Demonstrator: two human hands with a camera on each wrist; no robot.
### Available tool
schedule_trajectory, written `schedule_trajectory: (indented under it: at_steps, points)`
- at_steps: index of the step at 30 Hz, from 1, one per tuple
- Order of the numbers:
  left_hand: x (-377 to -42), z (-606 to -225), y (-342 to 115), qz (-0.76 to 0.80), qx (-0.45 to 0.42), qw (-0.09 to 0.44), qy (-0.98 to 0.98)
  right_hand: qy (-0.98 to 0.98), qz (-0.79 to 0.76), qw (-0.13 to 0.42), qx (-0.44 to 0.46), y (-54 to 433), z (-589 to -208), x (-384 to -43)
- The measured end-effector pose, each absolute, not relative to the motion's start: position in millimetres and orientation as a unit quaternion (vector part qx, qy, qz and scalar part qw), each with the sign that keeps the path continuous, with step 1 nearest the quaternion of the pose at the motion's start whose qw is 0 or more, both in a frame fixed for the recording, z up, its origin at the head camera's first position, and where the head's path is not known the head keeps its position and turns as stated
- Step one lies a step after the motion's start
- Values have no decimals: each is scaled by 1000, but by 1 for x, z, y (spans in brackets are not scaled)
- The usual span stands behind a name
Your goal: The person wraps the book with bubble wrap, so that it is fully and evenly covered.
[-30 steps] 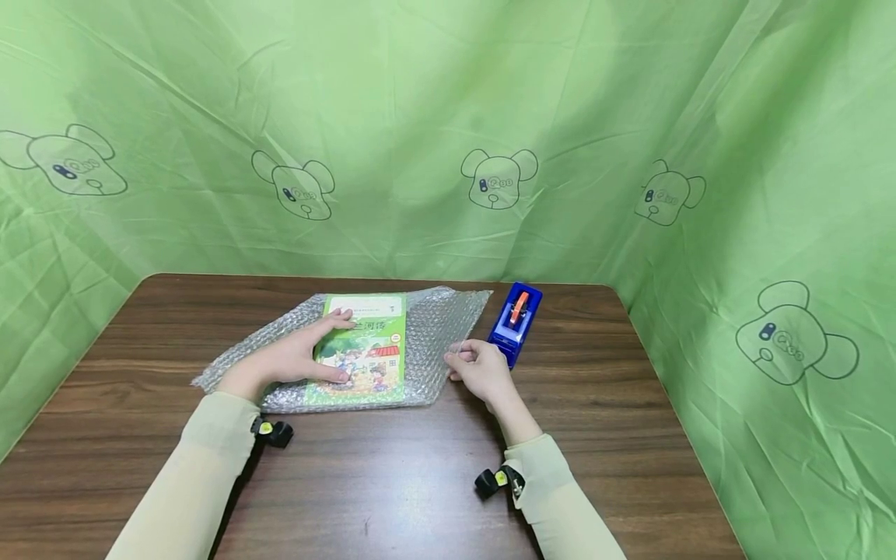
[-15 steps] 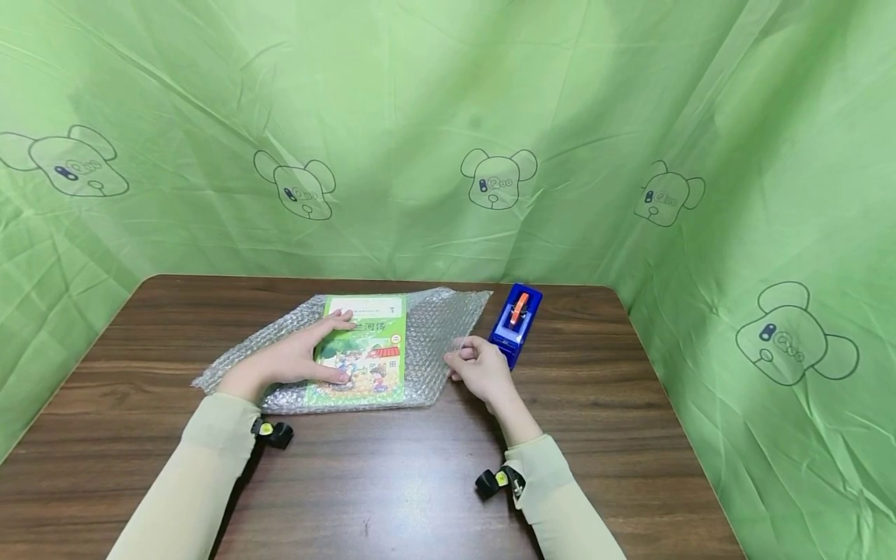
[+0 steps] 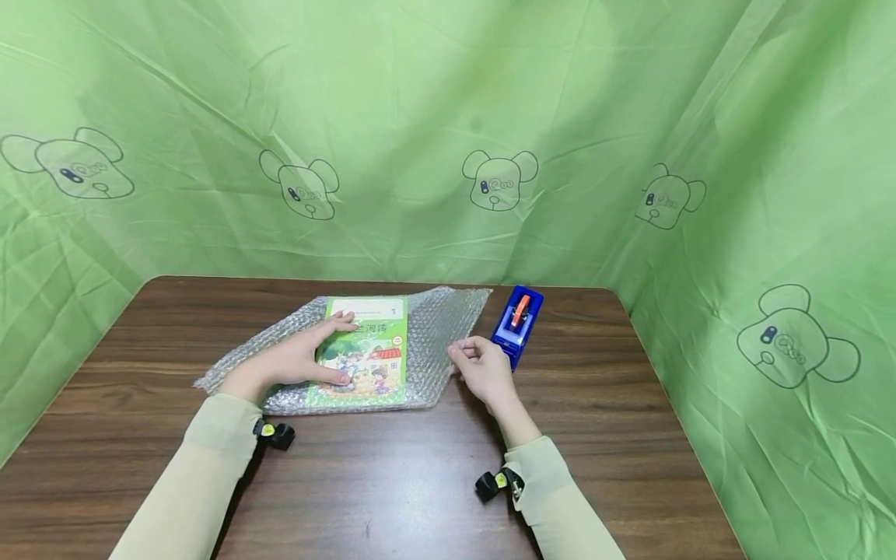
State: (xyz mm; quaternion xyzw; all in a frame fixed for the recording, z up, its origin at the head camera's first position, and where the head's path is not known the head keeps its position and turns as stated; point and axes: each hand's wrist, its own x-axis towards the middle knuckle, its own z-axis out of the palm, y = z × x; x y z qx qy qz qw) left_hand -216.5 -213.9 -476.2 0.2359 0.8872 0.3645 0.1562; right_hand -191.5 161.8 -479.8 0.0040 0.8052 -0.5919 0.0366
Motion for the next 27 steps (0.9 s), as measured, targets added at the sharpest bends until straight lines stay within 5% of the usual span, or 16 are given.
schedule_trajectory:
  at_steps: [27]
  points:
    - [-216, -476, -213, 359, 233, 155, 890, 760, -648, 3, -54, 146, -468, -190]
